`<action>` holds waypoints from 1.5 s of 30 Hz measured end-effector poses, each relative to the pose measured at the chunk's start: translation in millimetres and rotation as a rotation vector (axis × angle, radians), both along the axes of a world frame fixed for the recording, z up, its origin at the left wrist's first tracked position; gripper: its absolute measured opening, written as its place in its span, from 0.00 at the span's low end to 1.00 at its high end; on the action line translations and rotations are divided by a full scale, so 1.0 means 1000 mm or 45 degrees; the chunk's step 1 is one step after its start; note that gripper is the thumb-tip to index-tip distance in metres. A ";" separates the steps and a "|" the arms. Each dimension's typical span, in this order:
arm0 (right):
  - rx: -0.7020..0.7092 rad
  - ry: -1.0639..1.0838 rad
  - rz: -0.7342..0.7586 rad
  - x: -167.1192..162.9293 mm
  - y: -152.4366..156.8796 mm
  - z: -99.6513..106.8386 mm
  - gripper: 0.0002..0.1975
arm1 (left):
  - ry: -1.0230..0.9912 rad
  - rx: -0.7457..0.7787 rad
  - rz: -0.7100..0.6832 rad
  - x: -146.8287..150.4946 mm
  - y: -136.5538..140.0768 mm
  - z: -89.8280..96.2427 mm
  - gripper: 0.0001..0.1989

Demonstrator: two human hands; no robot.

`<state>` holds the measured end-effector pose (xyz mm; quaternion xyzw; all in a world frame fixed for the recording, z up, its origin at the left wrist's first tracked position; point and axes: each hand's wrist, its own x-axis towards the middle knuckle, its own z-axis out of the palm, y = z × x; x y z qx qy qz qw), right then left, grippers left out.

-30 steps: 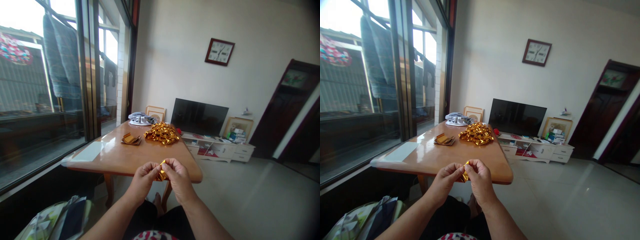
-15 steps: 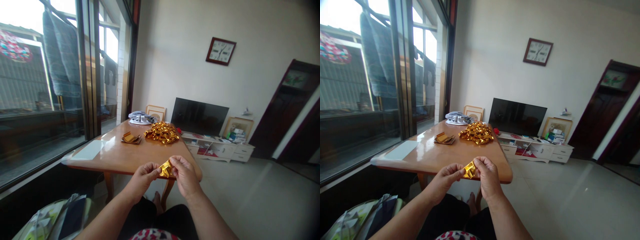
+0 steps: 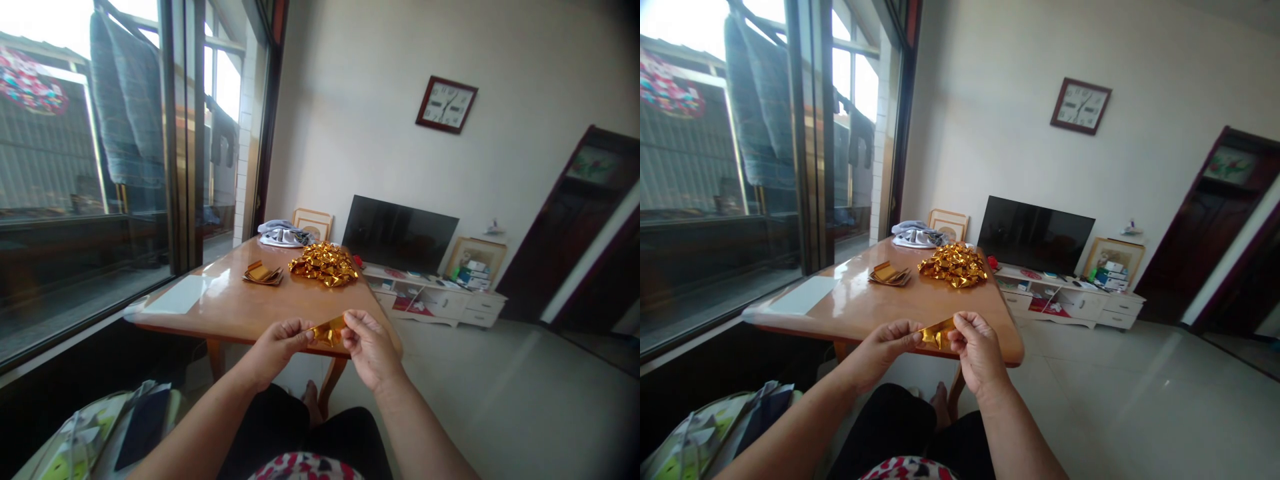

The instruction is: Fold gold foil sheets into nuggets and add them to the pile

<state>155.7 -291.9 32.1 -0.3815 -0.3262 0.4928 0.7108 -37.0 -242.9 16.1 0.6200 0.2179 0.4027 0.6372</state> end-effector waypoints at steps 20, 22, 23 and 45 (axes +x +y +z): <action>0.104 -0.181 0.059 -0.002 -0.006 -0.005 0.15 | -0.071 -0.132 0.146 0.005 0.004 -0.008 0.14; 0.110 -0.257 0.059 -0.005 -0.007 -0.006 0.14 | -0.063 -0.124 0.203 0.007 0.005 -0.009 0.14; 0.116 -0.300 0.059 -0.006 -0.008 -0.006 0.13 | -0.060 -0.120 0.233 0.008 0.005 -0.009 0.14; -0.207 -0.676 -0.061 -0.016 0.005 -0.031 0.19 | 0.283 0.854 0.852 0.016 0.003 -0.028 0.10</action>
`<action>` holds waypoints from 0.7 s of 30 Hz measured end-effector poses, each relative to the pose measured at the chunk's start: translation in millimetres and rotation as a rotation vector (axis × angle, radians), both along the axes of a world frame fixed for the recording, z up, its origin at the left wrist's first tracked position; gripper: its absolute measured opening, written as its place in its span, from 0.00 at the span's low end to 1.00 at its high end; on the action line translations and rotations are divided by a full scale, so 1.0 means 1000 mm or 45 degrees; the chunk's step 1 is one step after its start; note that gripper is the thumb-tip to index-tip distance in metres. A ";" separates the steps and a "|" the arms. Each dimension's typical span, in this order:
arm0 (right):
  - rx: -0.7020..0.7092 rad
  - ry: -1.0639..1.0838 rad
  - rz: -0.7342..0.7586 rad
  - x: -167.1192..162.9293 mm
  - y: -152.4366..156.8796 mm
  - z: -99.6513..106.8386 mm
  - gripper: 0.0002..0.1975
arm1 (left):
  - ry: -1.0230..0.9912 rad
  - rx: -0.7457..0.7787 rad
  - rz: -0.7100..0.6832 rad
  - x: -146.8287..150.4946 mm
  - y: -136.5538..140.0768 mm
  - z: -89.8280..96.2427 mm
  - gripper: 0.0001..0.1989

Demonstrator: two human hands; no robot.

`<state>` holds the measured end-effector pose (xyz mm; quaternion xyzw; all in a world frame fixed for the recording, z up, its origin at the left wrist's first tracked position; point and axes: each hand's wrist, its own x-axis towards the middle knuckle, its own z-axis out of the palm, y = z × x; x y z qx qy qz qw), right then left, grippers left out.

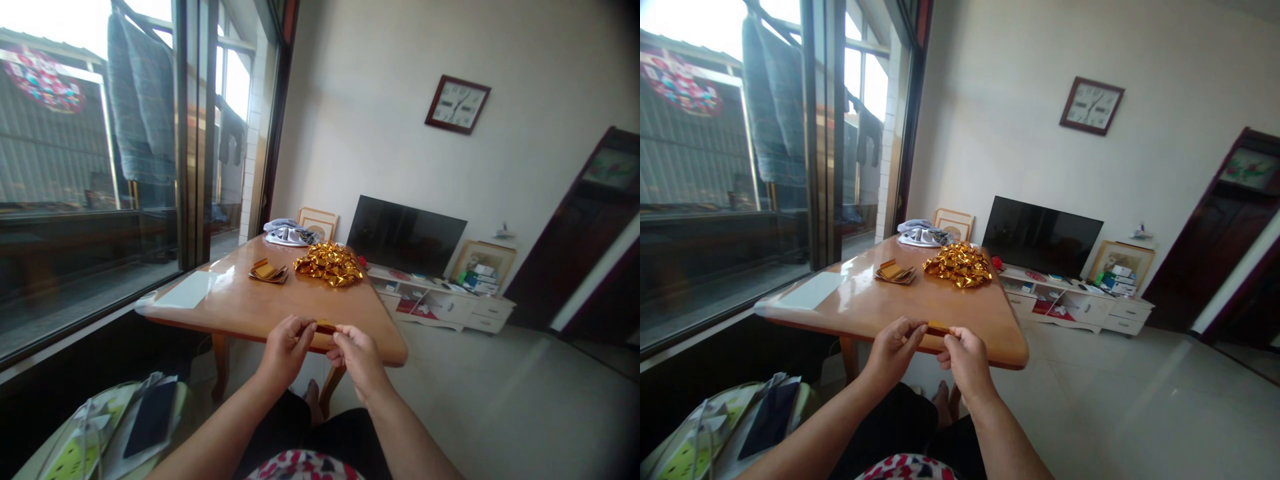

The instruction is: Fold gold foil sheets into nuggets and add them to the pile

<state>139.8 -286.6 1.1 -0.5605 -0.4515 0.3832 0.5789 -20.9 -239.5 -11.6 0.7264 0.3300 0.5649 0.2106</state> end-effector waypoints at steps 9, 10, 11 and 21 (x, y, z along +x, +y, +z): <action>0.067 -0.110 -0.056 0.002 0.002 -0.009 0.21 | -0.120 -0.160 -0.065 0.005 0.009 -0.015 0.10; 0.073 -0.126 -0.057 0.001 0.002 -0.010 0.21 | -0.151 -0.196 -0.068 0.006 0.010 -0.016 0.10; 0.080 -0.140 -0.056 0.001 0.002 -0.010 0.21 | -0.180 -0.231 -0.071 0.006 0.010 -0.017 0.10; 0.165 -0.238 -0.069 -0.003 0.004 -0.012 0.24 | -0.561 -0.489 -0.240 0.014 0.017 -0.026 0.17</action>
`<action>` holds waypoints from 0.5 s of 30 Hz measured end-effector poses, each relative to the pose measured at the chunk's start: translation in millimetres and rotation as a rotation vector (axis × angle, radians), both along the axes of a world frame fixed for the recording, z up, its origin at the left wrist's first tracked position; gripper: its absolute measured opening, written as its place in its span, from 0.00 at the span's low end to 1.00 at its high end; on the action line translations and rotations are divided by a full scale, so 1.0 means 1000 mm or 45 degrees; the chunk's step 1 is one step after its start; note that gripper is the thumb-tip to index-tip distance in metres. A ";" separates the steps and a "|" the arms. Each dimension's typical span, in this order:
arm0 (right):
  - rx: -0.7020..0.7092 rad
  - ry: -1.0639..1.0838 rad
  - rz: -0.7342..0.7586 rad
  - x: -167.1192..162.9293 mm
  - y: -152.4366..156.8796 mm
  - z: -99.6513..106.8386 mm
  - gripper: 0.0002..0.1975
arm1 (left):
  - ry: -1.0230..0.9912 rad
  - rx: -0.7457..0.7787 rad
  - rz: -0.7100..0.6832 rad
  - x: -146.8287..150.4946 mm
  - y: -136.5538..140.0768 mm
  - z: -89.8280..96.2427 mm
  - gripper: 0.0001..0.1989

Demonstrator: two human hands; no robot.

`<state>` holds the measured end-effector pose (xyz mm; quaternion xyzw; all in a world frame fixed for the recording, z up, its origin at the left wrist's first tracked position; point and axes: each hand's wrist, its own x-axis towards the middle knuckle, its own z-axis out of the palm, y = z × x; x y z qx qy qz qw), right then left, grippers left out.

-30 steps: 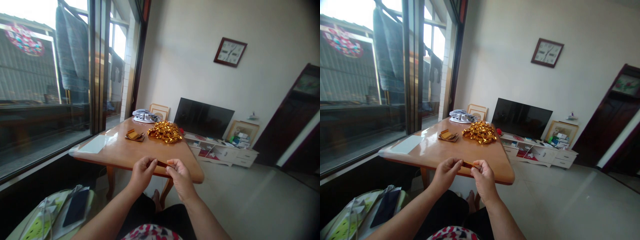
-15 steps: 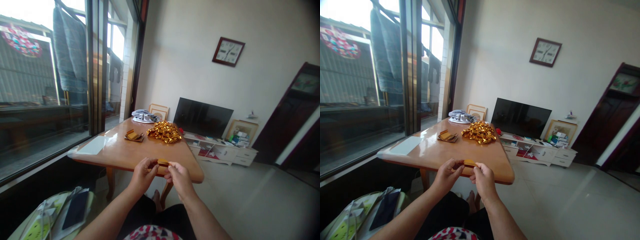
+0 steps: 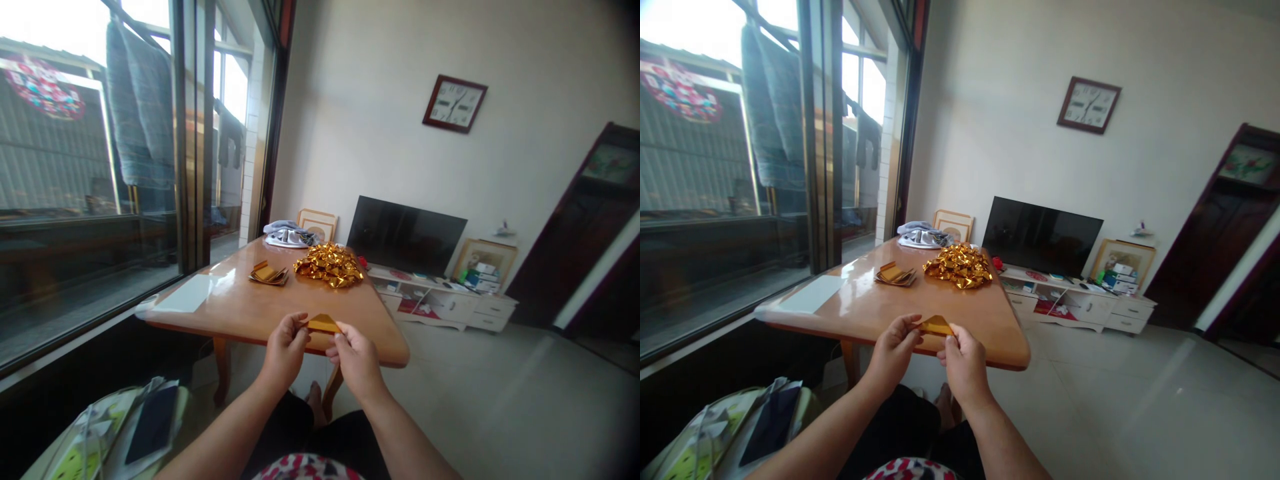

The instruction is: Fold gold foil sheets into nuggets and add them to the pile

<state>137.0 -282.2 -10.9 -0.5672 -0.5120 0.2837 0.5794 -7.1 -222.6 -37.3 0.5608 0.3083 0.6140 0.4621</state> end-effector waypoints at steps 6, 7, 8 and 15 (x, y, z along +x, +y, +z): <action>0.006 -0.051 -0.012 0.001 0.003 -0.003 0.24 | -0.095 -0.201 -0.047 0.003 -0.003 0.005 0.17; 0.009 -0.060 -0.011 0.001 0.003 -0.003 0.23 | -0.097 -0.218 -0.047 0.003 -0.003 0.005 0.18; 0.012 -0.066 -0.011 0.001 0.003 -0.004 0.23 | -0.099 -0.232 -0.045 0.003 -0.003 0.004 0.18; 0.001 -0.073 -0.009 0.004 0.007 -0.006 0.22 | -0.069 -0.253 -0.040 0.004 0.000 0.000 0.19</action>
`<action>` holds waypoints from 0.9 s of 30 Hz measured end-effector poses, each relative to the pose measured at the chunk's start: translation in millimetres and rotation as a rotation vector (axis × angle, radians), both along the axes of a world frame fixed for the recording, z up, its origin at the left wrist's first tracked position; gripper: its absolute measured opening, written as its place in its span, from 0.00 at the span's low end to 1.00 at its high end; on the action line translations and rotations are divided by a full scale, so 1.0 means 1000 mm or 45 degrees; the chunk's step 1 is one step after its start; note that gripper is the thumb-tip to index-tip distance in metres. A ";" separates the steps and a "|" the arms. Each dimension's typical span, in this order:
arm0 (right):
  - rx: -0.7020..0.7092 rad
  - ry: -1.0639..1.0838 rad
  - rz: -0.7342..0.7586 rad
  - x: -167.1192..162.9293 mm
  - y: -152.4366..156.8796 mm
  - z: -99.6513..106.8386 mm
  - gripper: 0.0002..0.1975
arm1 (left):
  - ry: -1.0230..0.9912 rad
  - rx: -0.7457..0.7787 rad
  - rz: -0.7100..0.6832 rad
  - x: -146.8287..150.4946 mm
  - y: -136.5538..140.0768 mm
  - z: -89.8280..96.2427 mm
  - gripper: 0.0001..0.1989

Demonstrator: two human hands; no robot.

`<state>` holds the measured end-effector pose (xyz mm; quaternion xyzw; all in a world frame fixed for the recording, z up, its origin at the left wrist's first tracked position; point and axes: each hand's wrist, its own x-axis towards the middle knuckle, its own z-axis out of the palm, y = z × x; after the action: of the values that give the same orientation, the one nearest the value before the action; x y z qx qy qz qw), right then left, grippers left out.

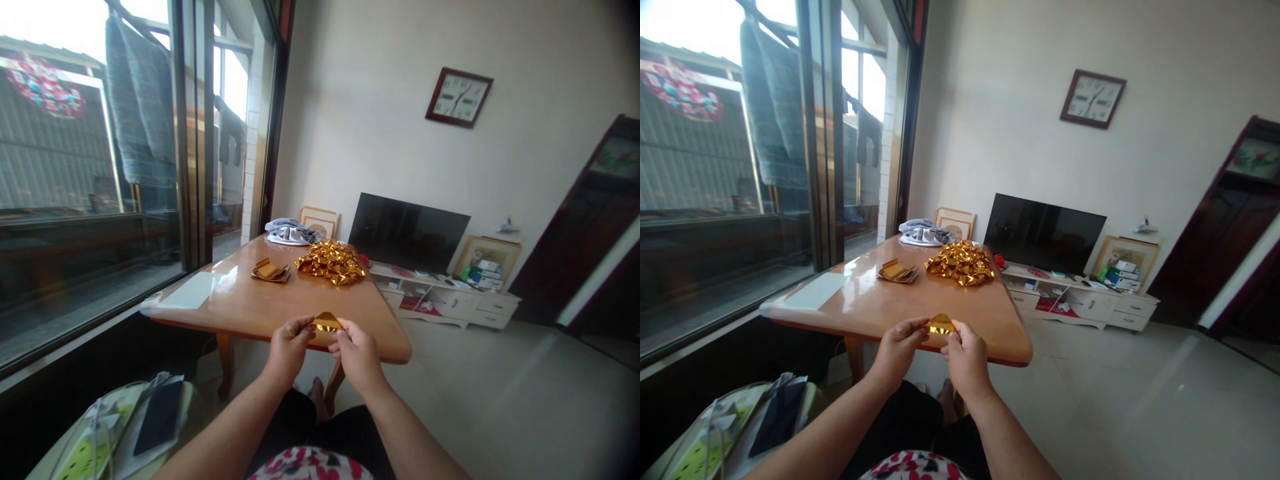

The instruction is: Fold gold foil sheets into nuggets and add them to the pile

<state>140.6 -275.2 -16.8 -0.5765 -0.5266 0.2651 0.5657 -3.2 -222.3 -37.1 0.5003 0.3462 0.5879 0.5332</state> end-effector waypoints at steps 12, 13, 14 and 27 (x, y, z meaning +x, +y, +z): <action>-0.012 -0.046 0.021 0.001 0.000 -0.002 0.23 | 0.096 0.072 0.024 -0.001 0.002 -0.001 0.17; -0.014 -0.048 0.017 0.001 0.000 -0.002 0.23 | 0.110 0.076 0.029 -0.001 0.001 0.000 0.17; -0.015 -0.048 0.013 0.002 0.001 -0.002 0.23 | 0.120 0.079 0.033 -0.001 0.001 0.000 0.17; -0.015 -0.047 0.013 0.005 0.001 -0.004 0.23 | 0.217 0.110 -0.071 -0.005 -0.004 0.007 0.14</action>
<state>145.4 -273.9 -21.0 -0.5819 -0.5384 0.2602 0.5513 -7.8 -226.4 -29.7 0.5804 0.3505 0.5427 0.4957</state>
